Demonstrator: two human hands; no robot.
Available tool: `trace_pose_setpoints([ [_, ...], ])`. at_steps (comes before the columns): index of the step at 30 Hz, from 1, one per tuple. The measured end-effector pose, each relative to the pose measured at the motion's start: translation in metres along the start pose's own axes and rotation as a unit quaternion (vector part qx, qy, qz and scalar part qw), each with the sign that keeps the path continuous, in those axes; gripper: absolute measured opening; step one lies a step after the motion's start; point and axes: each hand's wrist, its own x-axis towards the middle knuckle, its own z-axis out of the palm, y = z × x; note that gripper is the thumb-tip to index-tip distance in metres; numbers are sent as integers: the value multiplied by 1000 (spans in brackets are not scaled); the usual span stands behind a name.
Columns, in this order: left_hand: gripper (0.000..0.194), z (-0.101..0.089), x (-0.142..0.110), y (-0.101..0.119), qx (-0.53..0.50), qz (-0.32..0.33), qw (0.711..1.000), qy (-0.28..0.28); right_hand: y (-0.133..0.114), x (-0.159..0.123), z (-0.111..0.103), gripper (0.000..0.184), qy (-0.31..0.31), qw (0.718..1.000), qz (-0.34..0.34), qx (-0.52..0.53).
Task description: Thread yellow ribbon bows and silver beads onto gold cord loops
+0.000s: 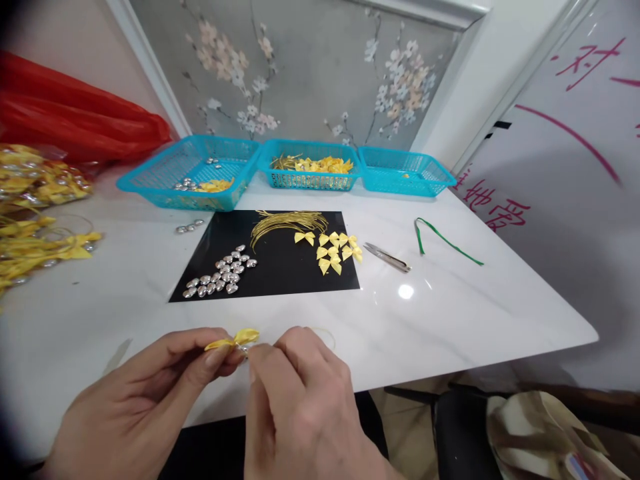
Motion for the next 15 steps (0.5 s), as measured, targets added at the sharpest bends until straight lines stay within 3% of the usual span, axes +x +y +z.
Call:
trace_pose_setpoints([
  [15, 10, 0, -2, 0, 59, 89, 994, 24, 3, 0, -4, 24, -38, 999, 9, 10],
])
